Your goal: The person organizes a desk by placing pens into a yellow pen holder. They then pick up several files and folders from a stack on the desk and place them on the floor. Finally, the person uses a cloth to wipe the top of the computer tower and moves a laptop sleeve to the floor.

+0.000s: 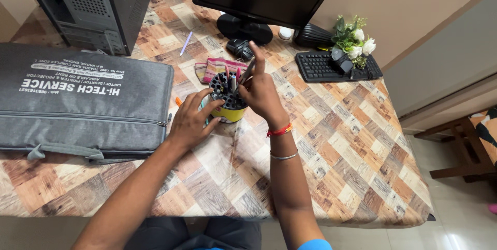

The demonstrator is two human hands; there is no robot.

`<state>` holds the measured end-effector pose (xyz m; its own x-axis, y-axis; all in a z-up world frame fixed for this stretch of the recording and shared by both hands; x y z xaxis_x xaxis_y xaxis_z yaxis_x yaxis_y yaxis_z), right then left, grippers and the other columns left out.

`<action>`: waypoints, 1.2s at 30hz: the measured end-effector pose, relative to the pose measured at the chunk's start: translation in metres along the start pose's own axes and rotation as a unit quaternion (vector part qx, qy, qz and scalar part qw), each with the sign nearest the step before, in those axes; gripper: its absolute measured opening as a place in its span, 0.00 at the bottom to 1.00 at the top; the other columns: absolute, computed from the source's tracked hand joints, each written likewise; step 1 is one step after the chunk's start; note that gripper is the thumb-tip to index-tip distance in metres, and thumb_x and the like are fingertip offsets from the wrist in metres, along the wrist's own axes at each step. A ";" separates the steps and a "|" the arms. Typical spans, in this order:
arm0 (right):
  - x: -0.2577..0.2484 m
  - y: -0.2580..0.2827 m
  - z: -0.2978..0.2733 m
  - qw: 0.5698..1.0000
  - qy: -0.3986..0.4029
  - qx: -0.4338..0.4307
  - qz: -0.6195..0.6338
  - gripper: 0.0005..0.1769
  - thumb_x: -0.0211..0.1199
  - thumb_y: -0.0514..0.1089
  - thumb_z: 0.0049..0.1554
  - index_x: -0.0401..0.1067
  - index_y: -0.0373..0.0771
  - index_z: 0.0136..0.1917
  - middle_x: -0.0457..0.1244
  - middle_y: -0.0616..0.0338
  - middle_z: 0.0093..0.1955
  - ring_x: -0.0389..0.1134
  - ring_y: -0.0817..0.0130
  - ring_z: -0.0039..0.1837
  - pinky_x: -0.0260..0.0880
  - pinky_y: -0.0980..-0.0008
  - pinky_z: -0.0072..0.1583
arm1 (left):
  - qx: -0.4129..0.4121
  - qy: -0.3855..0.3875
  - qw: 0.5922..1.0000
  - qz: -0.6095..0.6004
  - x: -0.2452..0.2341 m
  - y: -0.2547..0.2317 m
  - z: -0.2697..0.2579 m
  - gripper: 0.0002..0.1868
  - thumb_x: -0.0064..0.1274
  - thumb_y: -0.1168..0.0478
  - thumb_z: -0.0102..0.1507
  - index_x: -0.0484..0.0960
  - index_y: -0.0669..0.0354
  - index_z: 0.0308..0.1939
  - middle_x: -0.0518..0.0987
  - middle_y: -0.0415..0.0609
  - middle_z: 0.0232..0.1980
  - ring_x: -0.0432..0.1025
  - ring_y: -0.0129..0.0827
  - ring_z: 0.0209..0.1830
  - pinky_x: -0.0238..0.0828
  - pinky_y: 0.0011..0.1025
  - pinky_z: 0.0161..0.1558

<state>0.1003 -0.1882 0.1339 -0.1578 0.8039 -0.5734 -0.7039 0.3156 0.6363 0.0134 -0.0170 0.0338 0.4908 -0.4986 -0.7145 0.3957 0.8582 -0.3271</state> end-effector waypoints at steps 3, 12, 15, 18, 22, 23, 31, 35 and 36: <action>0.005 0.000 0.000 0.999 0.006 -0.014 -0.034 0.52 0.60 0.26 0.53 0.37 0.46 0.82 0.67 0.53 0.40 0.73 0.63 0.41 0.76 0.63 0.47 | -0.005 0.003 1.000 -0.019 -0.001 0.000 -0.001 0.27 0.63 0.54 0.58 0.77 0.46 0.61 0.67 0.52 0.68 0.65 0.48 0.66 0.64 0.44 0.65; 0.007 0.004 0.001 0.999 0.023 -0.005 -0.040 0.43 0.64 0.29 0.55 0.48 0.43 0.77 0.68 0.55 0.45 0.75 0.65 0.44 0.77 0.65 0.47 | -0.025 0.014 0.999 -0.039 -0.006 0.001 0.000 0.27 0.62 0.61 0.57 0.76 0.52 0.60 0.69 0.52 0.68 0.66 0.48 0.64 0.65 0.42 0.66; 0.001 0.013 0.002 0.995 -0.020 -0.039 -0.095 0.33 0.69 0.35 0.55 0.60 0.40 0.70 0.68 0.55 0.47 0.74 0.66 0.42 0.75 0.67 0.46 | -0.005 -0.035 0.998 -0.044 -0.010 0.000 0.004 0.24 0.61 0.64 0.57 0.77 0.54 0.59 0.72 0.53 0.65 0.68 0.49 0.64 0.65 0.42 0.65; -0.002 0.021 0.002 0.983 -0.087 -0.059 -0.148 0.20 0.69 0.39 0.57 0.70 0.38 0.62 0.69 0.56 0.47 0.73 0.66 0.40 0.73 0.68 0.44 | -0.044 -0.104 0.993 -0.035 -0.027 0.016 -0.001 0.20 0.57 0.69 0.58 0.80 0.56 0.55 0.76 0.52 0.58 0.71 0.47 0.59 0.69 0.41 0.61; 0.020 0.018 -0.008 0.993 -0.030 -0.061 -0.095 0.10 0.67 0.40 0.59 0.76 0.40 0.55 0.70 0.57 0.41 0.73 0.66 0.38 0.74 0.68 0.43 | -0.098 -0.237 0.966 -0.031 -0.047 0.038 -0.004 0.14 0.53 0.73 0.60 0.80 0.60 0.49 0.78 0.52 0.53 0.72 0.47 0.55 0.69 0.41 0.59; 0.035 0.015 -0.012 0.994 -0.002 -0.075 -0.077 0.09 0.67 0.40 0.59 0.77 0.40 0.54 0.70 0.55 0.40 0.73 0.65 0.38 0.73 0.67 0.43 | -0.113 -0.258 0.958 -0.043 -0.049 0.043 -0.005 0.14 0.53 0.74 0.60 0.80 0.60 0.49 0.78 0.52 0.51 0.72 0.46 0.54 0.70 0.40 0.58; 0.184 -0.040 -0.046 0.934 0.153 -0.064 -0.315 0.14 0.63 0.37 0.60 0.70 0.34 0.59 0.69 0.45 0.49 0.73 0.52 0.43 0.74 0.55 0.44 | -0.180 -0.288 0.930 -0.141 -0.040 0.059 -0.007 0.13 0.51 0.73 0.58 0.79 0.64 0.47 0.78 0.53 0.46 0.73 0.41 0.40 0.72 0.35 0.42; 0.148 -0.013 -0.032 0.953 0.263 0.030 -0.147 0.35 0.63 0.34 0.52 0.55 0.36 0.71 0.69 0.47 0.41 0.72 0.56 0.37 0.74 0.60 0.39 | -0.180 -0.276 0.932 -0.152 -0.038 0.058 -0.007 0.13 0.50 0.74 0.58 0.79 0.64 0.46 0.78 0.53 0.45 0.73 0.39 0.37 0.72 0.34 0.39; 0.132 -0.002 -0.029 0.944 0.308 0.079 -0.086 0.41 0.63 0.33 0.50 0.52 0.37 0.74 0.69 0.47 0.39 0.72 0.57 0.36 0.74 0.61 0.38 | -0.181 -0.274 0.932 -0.154 -0.038 0.057 -0.007 0.13 0.49 0.74 0.58 0.79 0.64 0.46 0.78 0.52 0.45 0.73 0.39 0.36 0.72 0.34 0.39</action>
<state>0.0607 -0.0970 0.0421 -0.4583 0.3040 -0.8352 -0.6510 0.5250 0.5483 0.0119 0.0514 0.0384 0.7590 -0.6305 -0.1623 0.3443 0.6002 -0.7219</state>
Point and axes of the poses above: each hand's wrist, its own z-axis towards the middle knuckle, its own x-axis out of the palm, y = z × x, the point moved 3 cm from there along z, towards the middle knuckle
